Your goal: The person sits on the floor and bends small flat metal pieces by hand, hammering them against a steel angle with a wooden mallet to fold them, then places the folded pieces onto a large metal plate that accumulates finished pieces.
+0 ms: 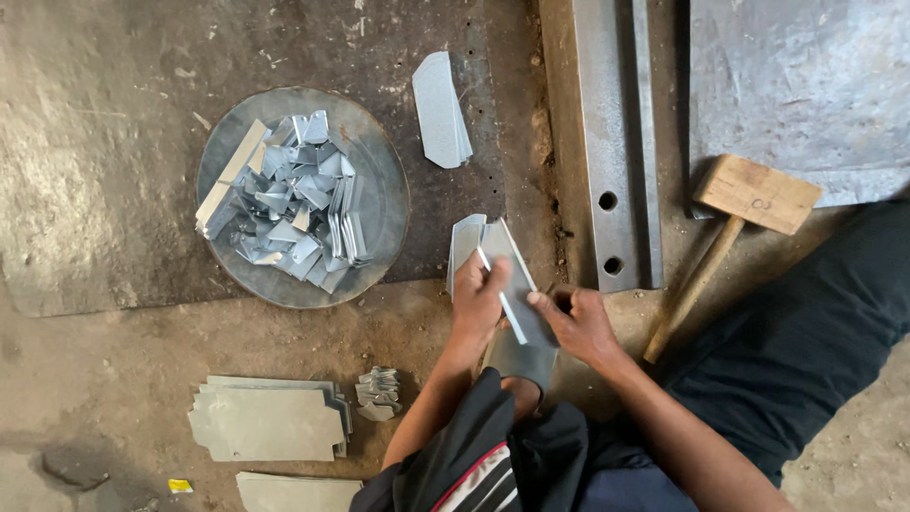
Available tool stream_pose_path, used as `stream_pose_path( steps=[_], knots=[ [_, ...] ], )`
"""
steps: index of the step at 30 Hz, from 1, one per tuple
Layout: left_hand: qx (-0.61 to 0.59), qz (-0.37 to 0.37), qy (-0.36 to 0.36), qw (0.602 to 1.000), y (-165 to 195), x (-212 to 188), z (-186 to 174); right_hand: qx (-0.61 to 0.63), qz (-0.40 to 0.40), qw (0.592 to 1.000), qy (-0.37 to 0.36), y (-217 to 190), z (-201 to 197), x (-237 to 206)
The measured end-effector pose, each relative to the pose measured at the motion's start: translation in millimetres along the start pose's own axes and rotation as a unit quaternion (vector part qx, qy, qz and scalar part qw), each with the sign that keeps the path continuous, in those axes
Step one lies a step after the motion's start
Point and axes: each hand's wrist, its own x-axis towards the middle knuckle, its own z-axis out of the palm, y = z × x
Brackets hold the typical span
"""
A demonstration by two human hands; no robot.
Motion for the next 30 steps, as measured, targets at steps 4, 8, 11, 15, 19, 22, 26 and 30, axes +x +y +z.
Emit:
stream_pose_path(
  steps=[4, 8, 11, 15, 19, 22, 26, 30],
  knots=[
    [-0.032, 0.007, 0.052, 0.998, -27.0, 9.6, -8.5, 0.119, 0.0, 0.99, -0.078, -2.1, 1.4, -2.4],
    [-0.057, 0.023, 0.086, 0.994, -23.0, 12.9, -10.1, 0.0, -0.098, 0.988, -0.123, -1.0, 4.2, -1.2],
    [-0.043, -0.019, 0.161, 0.986, -5.5, 20.2, -22.4, -0.029, -0.016, 0.995, -0.096, 4.4, 1.0, 1.4],
    [-0.055, 0.081, 0.238, 0.966, 10.6, 40.3, -71.4, -0.074, 0.06, 0.995, -0.022, 19.3, -6.5, 3.6],
    [0.092, 0.082, 0.183, 0.975, 7.6, 44.8, -104.1, 0.0, 0.035, 0.999, 0.028, 35.7, -6.2, 5.2],
    [0.304, 0.138, 0.114, 0.936, 10.7, 36.7, -102.4, -0.024, 0.023, 0.999, 0.013, 42.2, -3.7, 6.0],
    [0.297, 0.145, 0.085, 0.94, 32.2, 26.7, -85.1, -0.038, -0.075, 0.996, 0.009, 39.0, -5.0, 4.9],
    [0.479, 0.276, 0.152, 0.819, 45.7, 19.7, -69.1, -0.04, 0.017, 0.999, -0.013, 29.4, -9.4, 3.8]
  ],
)
